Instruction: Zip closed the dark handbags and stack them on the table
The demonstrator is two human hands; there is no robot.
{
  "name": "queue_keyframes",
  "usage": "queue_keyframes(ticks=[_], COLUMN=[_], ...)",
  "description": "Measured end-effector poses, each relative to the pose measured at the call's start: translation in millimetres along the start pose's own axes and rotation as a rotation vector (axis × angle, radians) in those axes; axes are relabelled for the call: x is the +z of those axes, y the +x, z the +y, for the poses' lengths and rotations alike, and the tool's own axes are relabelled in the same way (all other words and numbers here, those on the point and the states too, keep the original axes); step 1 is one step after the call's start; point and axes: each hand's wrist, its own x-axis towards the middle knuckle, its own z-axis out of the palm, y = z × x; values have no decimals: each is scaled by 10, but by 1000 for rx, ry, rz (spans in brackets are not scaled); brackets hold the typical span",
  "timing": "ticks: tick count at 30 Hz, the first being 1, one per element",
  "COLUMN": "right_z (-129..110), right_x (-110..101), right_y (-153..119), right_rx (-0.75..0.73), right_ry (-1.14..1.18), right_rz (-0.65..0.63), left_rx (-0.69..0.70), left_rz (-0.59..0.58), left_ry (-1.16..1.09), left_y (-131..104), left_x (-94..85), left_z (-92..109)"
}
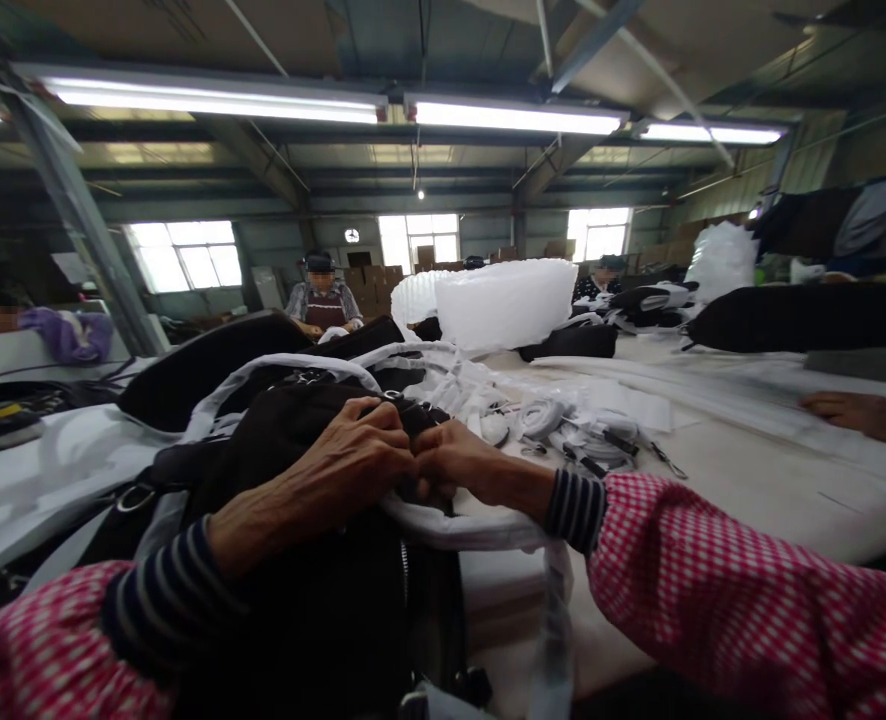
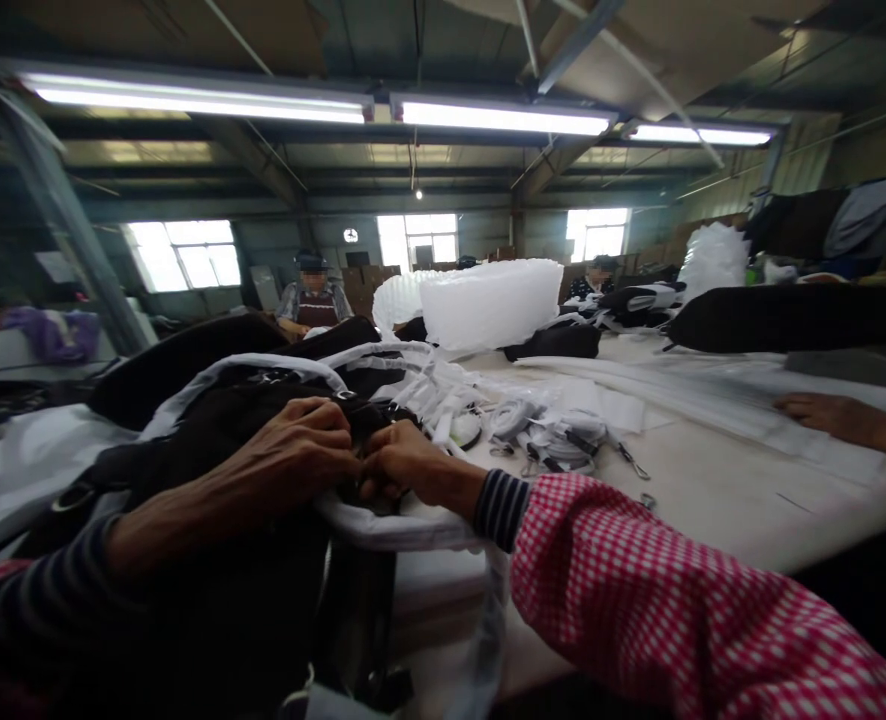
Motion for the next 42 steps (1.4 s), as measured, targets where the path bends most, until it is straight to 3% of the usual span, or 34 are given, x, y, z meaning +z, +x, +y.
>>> queue_keyframes(ticks=[5,10,12,14,17,22,26,30,34,38,42], right_z=[88,172,184,173,129,70,86,136,198,236,224], right_x=[33,76,70,44,6,84,174,147,33,-41,21], right_y=[117,147,89,9,-107,-212,-196,-102,-95,-366,-675], right_rx=[-133,-160,-146,-128,-215,-283,-307,-314,-378,-410,-298], right_ry=[-441,-408,-323,-249,-376,-892,-1153,-1149,-909,-698,-926], right_rz=[173,246,165,-2,-148,145,230,276,227,187,80], left_rx=[-24,-66,-42,-31,-26,-63,-100,-113,-137,-109,-132], left_rz=[-4,-15,-21,-27,32,117,93,85,-33,-59,-98], left_ry=[6,-35,-52,-54,-53,-30,-20,-23,-18,-50,-177], left_y=[-94,-269,-345,-412,-484,-548,-567,-551,-509,-464,-416], left_x=[127,47,30,67,201,341,314,280,250,228,141], left_z=[51,98,133,167,189,188,215,230,247,282,331])
